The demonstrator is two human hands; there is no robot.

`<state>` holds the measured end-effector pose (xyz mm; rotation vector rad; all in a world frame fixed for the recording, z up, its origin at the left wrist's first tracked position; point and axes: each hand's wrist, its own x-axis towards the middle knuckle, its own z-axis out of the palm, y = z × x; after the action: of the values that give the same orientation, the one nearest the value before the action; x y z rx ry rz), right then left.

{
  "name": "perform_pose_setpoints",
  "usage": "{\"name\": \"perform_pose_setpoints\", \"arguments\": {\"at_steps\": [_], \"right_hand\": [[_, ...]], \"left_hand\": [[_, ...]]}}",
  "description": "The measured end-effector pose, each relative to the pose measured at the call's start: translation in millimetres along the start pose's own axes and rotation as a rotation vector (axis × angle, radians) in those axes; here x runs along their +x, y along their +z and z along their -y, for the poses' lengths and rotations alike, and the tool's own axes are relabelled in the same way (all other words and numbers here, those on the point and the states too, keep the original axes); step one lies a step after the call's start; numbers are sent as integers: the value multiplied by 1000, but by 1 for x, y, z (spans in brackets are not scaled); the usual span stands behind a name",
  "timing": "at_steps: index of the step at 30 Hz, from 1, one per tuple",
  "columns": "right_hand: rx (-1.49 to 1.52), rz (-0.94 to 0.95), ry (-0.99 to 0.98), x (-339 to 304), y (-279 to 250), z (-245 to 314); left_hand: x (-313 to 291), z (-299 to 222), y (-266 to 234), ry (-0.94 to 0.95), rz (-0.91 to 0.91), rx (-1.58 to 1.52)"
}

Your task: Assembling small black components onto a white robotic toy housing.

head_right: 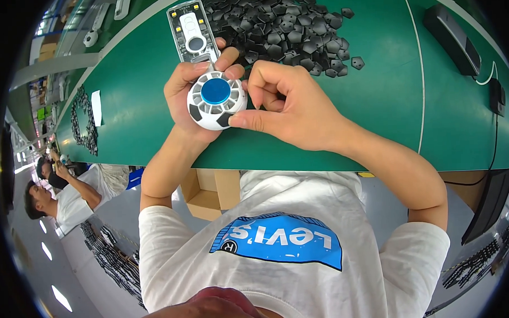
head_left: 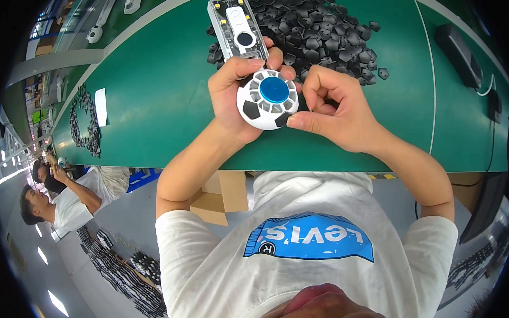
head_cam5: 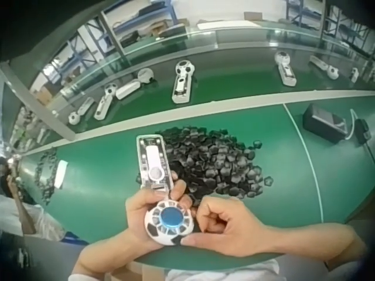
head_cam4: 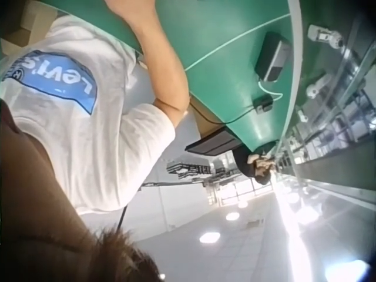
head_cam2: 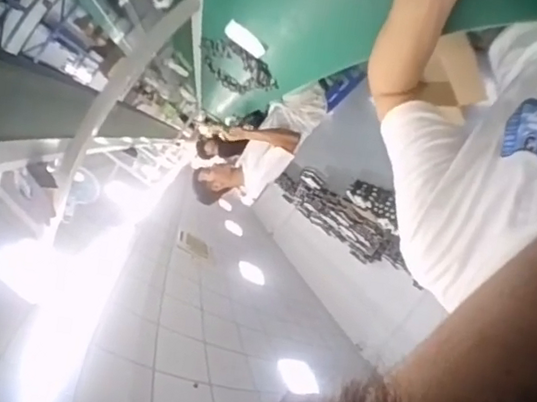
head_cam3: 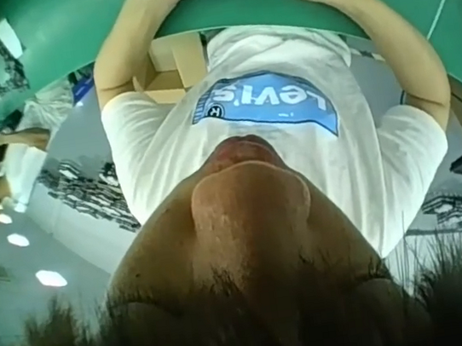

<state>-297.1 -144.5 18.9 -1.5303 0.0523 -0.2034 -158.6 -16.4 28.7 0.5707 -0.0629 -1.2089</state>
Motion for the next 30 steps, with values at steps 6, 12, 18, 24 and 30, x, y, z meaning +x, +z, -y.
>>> {"name": "perform_pose_setpoints", "arguments": {"at_steps": [6, 12, 18, 24, 30], "right_hand": [[78, -51, 150, 0, 0, 2], [157, -71, 149, -2, 2, -3], [97, -28, 224, -1, -2, -4], [98, 64, 163, 4, -4, -15], [-48, 153, 116, 12, -10, -15]], "left_hand": [[1, 3, -2, 106, -187, 100], [-6, 6, 4, 169, -190, 90], [-3, 11, 1, 144, -279, 116], [-3, 1, 5, 38, -85, -27], [-5, -5, 18, 270, 65, 631]]}}
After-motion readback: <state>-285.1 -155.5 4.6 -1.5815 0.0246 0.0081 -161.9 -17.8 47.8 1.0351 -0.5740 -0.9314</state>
